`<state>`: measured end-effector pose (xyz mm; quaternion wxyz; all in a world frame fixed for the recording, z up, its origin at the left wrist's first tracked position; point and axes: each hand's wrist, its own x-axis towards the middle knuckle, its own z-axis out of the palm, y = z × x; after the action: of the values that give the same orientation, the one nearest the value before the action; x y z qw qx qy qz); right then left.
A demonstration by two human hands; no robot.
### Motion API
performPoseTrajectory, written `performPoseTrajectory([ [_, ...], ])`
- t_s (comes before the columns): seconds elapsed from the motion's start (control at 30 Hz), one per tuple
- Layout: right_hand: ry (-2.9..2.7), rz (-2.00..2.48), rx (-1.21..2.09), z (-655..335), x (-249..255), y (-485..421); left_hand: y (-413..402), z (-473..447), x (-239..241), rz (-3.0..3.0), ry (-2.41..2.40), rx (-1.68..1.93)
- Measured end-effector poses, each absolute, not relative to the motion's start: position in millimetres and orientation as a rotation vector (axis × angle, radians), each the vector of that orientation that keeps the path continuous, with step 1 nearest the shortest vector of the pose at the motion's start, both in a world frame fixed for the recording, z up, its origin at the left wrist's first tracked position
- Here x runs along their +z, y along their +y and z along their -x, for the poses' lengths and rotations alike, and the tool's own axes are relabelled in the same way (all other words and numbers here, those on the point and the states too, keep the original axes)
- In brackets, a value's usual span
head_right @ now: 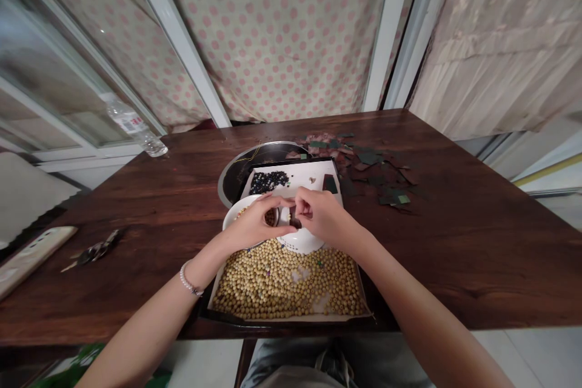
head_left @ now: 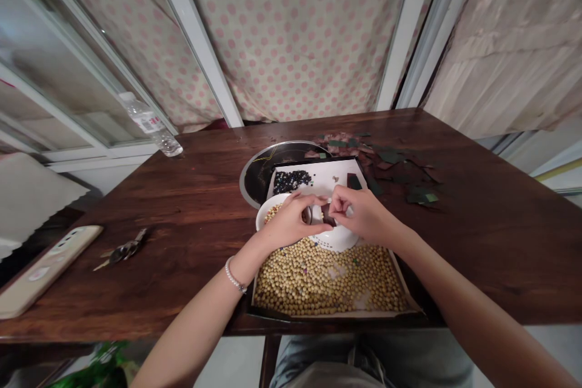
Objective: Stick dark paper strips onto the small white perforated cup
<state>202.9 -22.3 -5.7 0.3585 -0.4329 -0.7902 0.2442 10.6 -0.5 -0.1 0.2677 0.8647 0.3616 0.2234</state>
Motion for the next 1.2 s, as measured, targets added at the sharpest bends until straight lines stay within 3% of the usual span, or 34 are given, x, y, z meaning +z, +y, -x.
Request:
performPoseTrajectory([
  [0.4,-2.069,1.109,0.389,-197.9,-15.0,-17.8,-0.6,-11.9,3.7,-2.362,0.973,0.577],
  [0.67,-2.103,1.123,0.574,-202.6,-2.1,-29.7,-1.4,-11.4,3.3,-2.336,0.979,0.567],
  [1.03,-2.063,1.180,0.367,-196.5,-15.5,-18.1,-1.6,-12.9,4.8,-2.340,0.980,0.566],
  [1.2,-2.114,1.140,0.459,-200.2,-10.8,-21.9,-1.4,-11.9,3.9,-2.337,0.969,0.573],
])
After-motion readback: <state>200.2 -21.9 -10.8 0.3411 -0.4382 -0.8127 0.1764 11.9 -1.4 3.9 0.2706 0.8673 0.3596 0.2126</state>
